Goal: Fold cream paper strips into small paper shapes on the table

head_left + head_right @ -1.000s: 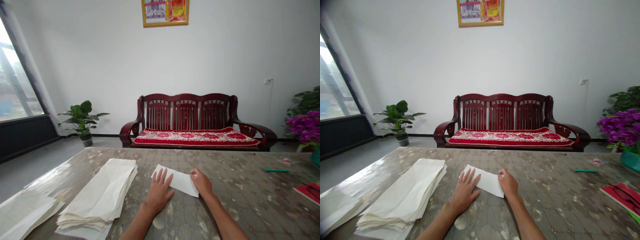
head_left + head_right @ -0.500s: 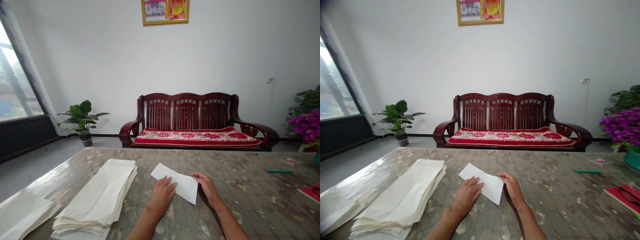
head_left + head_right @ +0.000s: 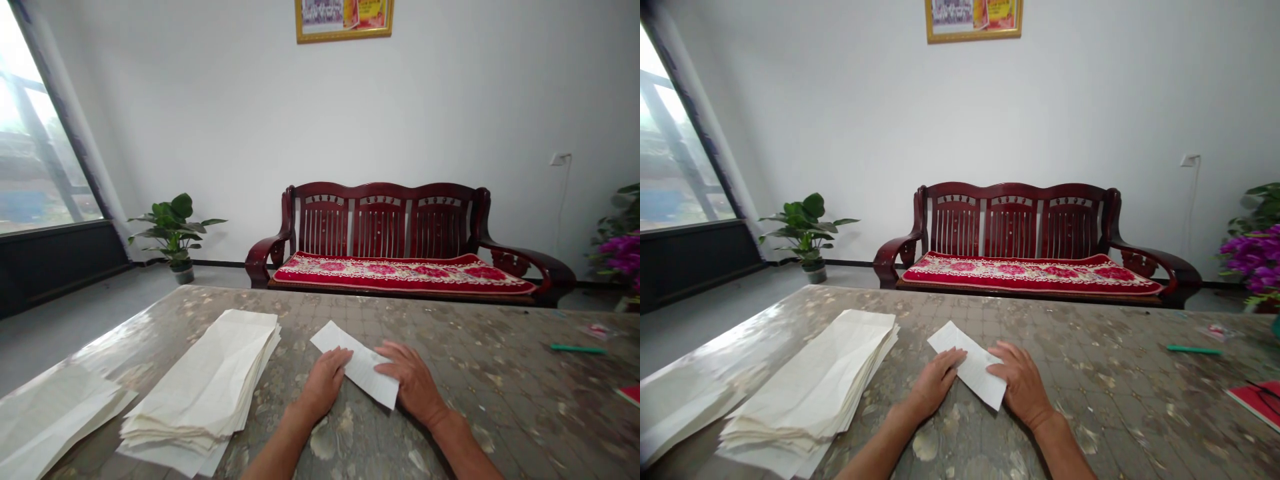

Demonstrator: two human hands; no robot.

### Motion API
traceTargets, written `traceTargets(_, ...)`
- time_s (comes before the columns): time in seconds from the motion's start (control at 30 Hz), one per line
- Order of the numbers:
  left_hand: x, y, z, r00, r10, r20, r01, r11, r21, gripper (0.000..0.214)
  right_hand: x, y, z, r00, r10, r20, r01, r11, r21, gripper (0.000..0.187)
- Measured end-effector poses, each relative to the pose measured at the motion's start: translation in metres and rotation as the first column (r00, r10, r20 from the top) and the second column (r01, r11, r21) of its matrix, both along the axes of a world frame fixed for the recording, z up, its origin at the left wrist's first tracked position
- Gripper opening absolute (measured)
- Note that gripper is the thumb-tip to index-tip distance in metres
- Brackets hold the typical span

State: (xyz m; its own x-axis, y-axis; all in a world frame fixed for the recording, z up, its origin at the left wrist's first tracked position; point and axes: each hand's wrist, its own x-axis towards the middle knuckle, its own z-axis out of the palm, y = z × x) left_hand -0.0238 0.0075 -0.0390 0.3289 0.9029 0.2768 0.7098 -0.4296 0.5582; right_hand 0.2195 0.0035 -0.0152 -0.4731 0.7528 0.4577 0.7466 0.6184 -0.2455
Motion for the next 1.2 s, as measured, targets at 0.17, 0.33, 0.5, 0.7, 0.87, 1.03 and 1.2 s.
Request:
traceTargets(0.17,-0.003,-0.017,0.006,0.996,0.063,-0.068,-0.059,0.997,0.056,0.041,0.000,-0.002,-0.003,1.000,-0.011,0.021,0.012,0.997,-0.070,0.024)
traceTargets(0.33,-0.002,-0.030,0.012,0.991,0.106,-0.085,-0.105,0.994,0.019,0.040,-0.001,-0.002,-0.007,0.999,0.010,-0.040,-0.011,1.000,-0.026,0.024)
traceTargets(0.5,0.002,-0.024,0.005,0.989,0.139,0.056,-0.139,0.990,-0.019,0.049,-0.008,-0.005,-0.006,0.983,-0.009,-0.183,0.031,0.992,0.119,0.024)
traceTargets(0.7,0.003,-0.010,0.029,1.000,0.014,-0.011,-0.013,0.999,0.050,0.074,-0.014,-0.013,-0.003,0.963,0.145,-0.228,-0.110,0.981,0.159,0.022)
traceTargets(0.87,0.004,0.002,0.040,0.987,-0.151,-0.047,0.151,0.988,0.008,0.064,-0.020,-0.018,-0.003,0.928,0.256,-0.270,-0.207,0.958,0.199,0.023)
traceTargets(1.03,0.012,0.000,0.028,0.993,-0.063,0.104,0.055,0.996,0.077,0.019,-0.029,-0.021,-0.001,0.886,0.266,-0.379,-0.233,0.964,0.131,0.029)
traceTargets(1.2,0.014,-0.006,0.030,0.996,0.068,0.065,-0.073,0.994,0.076,0.020,-0.041,-0.016,-0.005,0.708,-0.176,-0.684,-0.053,0.952,-0.300,0.030)
